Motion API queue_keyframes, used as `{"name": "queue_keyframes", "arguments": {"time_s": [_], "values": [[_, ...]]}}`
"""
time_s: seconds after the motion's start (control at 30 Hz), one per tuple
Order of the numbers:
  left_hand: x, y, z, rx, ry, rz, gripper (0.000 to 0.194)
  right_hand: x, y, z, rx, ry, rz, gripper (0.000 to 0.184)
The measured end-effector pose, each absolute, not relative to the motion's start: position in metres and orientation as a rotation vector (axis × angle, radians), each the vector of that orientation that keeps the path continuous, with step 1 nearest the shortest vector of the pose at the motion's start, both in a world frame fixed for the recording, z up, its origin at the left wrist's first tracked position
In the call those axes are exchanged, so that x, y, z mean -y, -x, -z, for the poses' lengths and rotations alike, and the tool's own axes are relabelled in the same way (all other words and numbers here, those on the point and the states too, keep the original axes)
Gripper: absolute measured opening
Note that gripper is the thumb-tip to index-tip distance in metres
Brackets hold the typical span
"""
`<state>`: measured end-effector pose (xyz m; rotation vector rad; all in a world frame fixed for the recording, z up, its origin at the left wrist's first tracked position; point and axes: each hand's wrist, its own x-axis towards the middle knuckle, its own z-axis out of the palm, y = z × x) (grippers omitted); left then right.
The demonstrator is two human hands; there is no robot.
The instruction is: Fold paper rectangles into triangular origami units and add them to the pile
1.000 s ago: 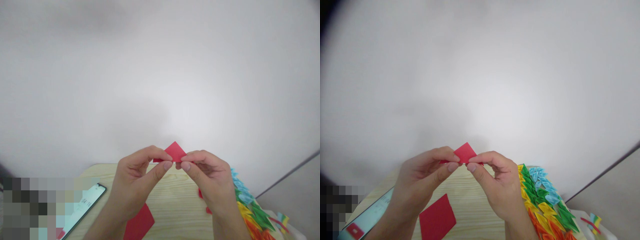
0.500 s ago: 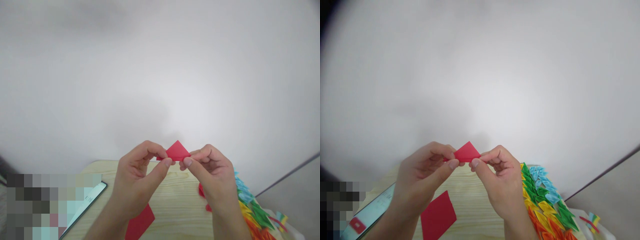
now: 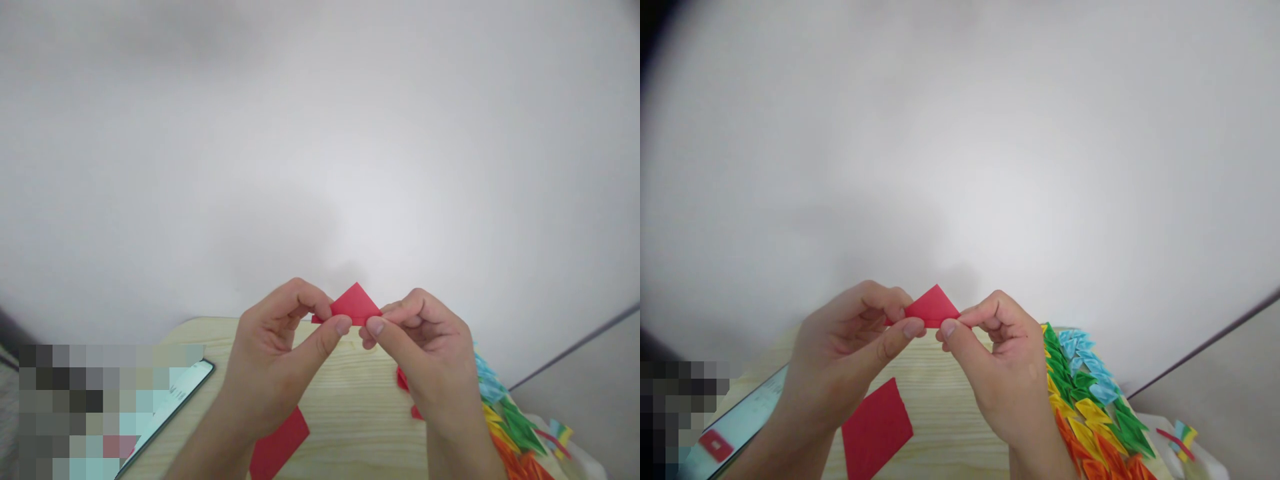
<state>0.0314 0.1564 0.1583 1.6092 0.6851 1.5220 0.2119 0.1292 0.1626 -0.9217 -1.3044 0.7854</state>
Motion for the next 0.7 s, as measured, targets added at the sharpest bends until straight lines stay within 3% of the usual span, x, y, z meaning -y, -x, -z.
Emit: {"name": "queue_keyframes", "arguments": {"time_s": [0.37, 0.7], "values": [[-0.157, -0.033, -0.159, -0.711, -1.577, -1.55, 0.018, -0.127, -0.211, -0.164, 1.265, 0.922, -0.782, 0.023], [-0.159, -0.03, -0.157, -0.763, -1.468, -1.584, 0.022, -0.131, -0.225, -0.167, 1.394, 0.842, -1.019, 0.02]]}}
